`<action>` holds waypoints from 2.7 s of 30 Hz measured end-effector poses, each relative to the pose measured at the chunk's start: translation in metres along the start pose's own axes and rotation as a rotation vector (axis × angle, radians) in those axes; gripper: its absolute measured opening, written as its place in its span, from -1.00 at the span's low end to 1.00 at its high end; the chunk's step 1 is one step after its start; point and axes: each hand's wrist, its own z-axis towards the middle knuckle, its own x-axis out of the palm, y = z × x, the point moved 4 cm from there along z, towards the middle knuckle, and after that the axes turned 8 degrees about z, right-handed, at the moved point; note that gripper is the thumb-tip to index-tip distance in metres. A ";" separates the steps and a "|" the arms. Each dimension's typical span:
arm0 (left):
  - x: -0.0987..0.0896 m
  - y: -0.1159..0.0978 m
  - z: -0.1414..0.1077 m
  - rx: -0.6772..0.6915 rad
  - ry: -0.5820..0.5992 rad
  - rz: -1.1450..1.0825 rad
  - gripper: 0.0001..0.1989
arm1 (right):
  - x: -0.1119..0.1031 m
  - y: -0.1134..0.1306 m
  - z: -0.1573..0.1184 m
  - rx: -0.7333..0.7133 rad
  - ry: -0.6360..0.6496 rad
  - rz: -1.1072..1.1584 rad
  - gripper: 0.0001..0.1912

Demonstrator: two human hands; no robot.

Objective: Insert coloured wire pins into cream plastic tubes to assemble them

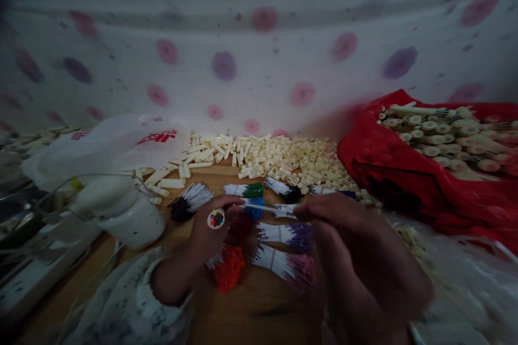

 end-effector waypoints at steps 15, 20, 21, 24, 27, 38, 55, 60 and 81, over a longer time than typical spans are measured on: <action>0.006 -0.001 -0.004 0.170 0.046 0.041 -0.93 | 0.029 0.036 -0.016 -0.340 0.294 -0.077 -0.90; 0.006 -0.001 -0.005 0.263 0.058 0.088 -0.92 | 0.041 0.029 -0.015 -0.368 0.393 -0.048 -0.84; 0.006 -0.002 -0.005 0.285 0.058 0.107 -0.91 | 0.044 0.025 -0.016 -0.358 0.401 -0.029 -0.81; 0.004 -0.004 -0.007 0.326 0.084 0.149 -0.77 | 0.051 0.013 -0.017 -0.315 0.395 0.026 -0.80; 0.002 -0.007 -0.009 0.357 0.122 0.168 -0.52 | 0.054 0.002 -0.017 -0.269 0.340 0.000 -0.85; -0.001 -0.013 -0.011 0.402 0.039 0.280 -0.48 | 0.055 -0.007 -0.024 -0.235 0.274 -0.098 -0.90; -0.006 -0.010 -0.008 0.408 -0.125 0.395 -0.50 | 0.053 -0.032 -0.024 0.130 0.290 0.257 -0.88; -0.007 0.001 -0.001 0.247 -0.087 0.182 -0.59 | -0.021 -0.083 0.030 0.108 0.175 -0.308 -0.78; 0.000 0.007 -0.001 0.034 -0.061 0.037 -0.60 | -0.054 -0.196 0.023 0.284 0.765 -1.070 -0.87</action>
